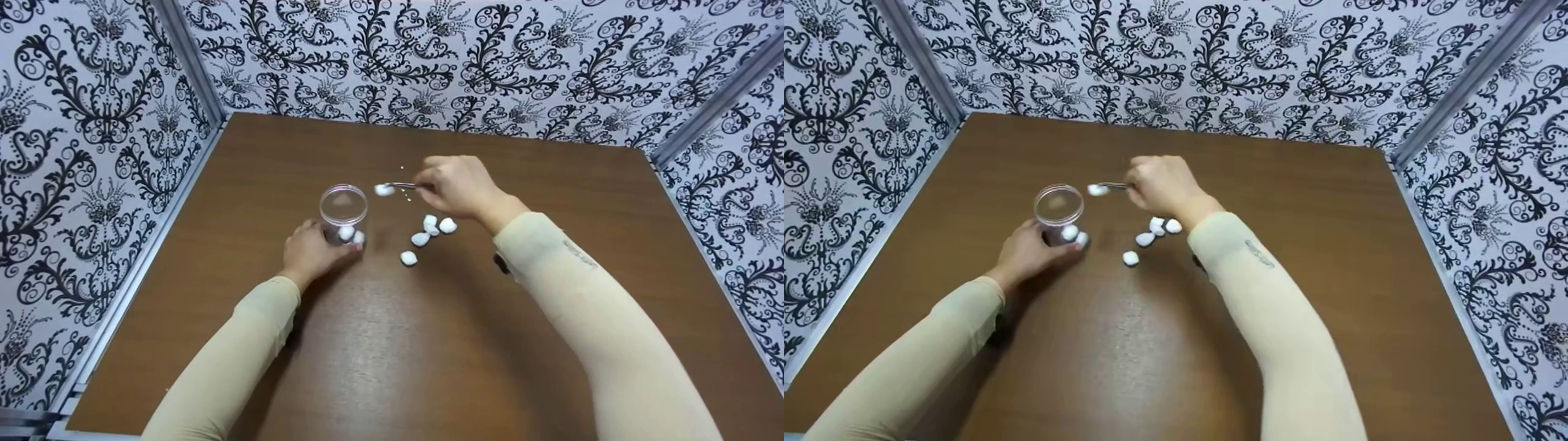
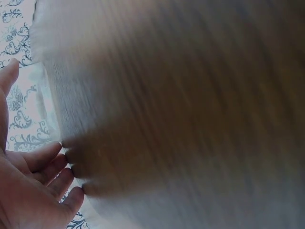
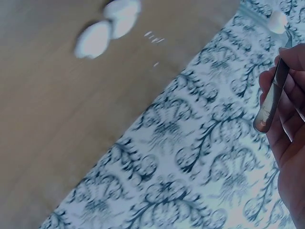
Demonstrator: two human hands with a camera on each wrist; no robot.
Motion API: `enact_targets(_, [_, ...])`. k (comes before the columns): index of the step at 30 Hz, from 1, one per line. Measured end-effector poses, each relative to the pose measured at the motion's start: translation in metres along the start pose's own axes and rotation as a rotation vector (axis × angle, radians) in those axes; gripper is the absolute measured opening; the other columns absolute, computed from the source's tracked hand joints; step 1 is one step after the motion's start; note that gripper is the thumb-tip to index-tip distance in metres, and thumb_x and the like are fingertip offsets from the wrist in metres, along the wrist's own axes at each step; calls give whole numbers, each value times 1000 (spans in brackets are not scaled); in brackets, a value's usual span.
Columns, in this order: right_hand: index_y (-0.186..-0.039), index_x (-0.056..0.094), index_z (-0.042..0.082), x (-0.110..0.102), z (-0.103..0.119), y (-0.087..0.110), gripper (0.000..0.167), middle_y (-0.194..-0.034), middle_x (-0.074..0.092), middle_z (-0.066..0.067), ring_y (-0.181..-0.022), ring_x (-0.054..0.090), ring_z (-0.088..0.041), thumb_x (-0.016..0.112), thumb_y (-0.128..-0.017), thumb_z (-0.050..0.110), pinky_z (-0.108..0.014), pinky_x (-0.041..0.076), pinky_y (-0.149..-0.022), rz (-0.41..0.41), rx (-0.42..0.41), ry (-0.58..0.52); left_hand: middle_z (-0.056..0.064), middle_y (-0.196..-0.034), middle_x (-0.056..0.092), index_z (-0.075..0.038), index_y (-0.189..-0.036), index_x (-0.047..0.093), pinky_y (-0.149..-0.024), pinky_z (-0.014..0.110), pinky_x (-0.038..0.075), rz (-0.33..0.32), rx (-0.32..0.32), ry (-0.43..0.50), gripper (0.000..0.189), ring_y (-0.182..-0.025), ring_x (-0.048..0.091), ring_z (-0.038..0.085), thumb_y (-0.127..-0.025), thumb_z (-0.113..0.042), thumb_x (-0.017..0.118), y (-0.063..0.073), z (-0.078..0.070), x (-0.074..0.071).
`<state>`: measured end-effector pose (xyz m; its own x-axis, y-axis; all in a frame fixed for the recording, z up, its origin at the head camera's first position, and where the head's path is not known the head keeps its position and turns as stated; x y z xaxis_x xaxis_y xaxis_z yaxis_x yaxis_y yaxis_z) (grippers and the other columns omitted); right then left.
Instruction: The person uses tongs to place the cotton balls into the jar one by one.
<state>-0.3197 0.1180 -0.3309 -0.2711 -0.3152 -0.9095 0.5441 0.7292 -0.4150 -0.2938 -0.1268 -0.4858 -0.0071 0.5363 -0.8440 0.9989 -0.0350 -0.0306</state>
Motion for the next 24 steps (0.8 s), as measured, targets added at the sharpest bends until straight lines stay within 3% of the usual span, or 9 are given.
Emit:
enact_targets(9, [-93,80,15,21,29,-29,13,-77,58,2,-58,56,-17,70,-87,20,-39,45,-50,8,-20,-26,16,-133,55,0,-132,60,-101,55,34,11,-18,0,92,-123,49,36,-74,-70,73,1,0,0])
enact_targets(24, [-89,79,15,37,33,-28,12,-77,57,2,-58,57,-20,68,-86,18,-42,45,-48,65,-52,-7,18,-132,55,1,-130,61,-101,56,34,-1,-20,7,90,-123,49,37,-73,-67,75,1,0,0])
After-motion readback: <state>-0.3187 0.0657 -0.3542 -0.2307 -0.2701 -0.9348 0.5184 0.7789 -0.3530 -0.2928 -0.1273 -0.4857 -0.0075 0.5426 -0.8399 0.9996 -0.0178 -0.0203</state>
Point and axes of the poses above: each hand's wrist, its own y-axis away from the middle knuckle, its own x-axis out of the palm, z = x × y, the point moved 6 cm from there along -y, towards the middle knuckle
